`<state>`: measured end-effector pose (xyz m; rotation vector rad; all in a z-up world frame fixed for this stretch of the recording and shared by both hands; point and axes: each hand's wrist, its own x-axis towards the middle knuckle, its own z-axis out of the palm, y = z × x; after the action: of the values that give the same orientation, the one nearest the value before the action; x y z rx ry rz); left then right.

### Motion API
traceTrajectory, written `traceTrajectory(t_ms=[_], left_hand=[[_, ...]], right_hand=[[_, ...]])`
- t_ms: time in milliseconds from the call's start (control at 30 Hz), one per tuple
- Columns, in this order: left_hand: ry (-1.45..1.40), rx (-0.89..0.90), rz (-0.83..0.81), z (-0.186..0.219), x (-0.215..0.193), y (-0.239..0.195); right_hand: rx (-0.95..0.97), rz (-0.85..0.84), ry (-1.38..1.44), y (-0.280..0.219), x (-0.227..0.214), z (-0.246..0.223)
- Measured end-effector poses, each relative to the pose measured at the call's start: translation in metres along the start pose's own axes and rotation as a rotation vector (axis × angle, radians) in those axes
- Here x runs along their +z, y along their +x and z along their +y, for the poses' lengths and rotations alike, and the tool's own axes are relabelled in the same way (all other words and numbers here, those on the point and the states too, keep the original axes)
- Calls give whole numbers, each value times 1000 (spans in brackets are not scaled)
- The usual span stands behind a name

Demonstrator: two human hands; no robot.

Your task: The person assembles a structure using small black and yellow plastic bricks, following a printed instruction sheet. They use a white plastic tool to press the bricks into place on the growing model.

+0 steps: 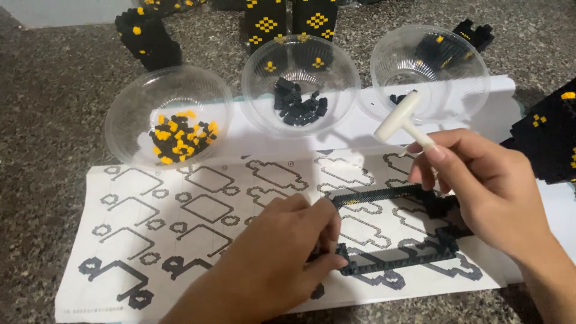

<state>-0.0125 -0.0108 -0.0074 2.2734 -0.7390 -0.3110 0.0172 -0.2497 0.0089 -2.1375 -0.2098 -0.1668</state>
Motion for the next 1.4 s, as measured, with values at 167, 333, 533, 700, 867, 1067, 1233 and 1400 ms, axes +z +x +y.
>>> traceTrajectory(t_ms=[167,333,533,700,867,1067,1233,1400], left_hand=[[60,257,136,-10,29,1],[128,348,159,-10,31,0],[186,478,66,-12,25,0],[280,535,27,-10,22,-2],[393,596,63,-9,24,-1],[447,668,138,-6,23,-1],[495,731,227,-3,24,-1],[469,714,216,-1,25,-2]], right_hand=[[-14,-37,2,0,-1,2],[-12,-54,14,-1,-2,2],[39,-60,-74,1,-5,4],[88,-312,-520,10,-3,16],[324,-398,-590,12,3,-5],[347,-377,-634,13,1,-2],[347,-367,-665,13,1,-2],[364,-361,-674,13,1,-3]])
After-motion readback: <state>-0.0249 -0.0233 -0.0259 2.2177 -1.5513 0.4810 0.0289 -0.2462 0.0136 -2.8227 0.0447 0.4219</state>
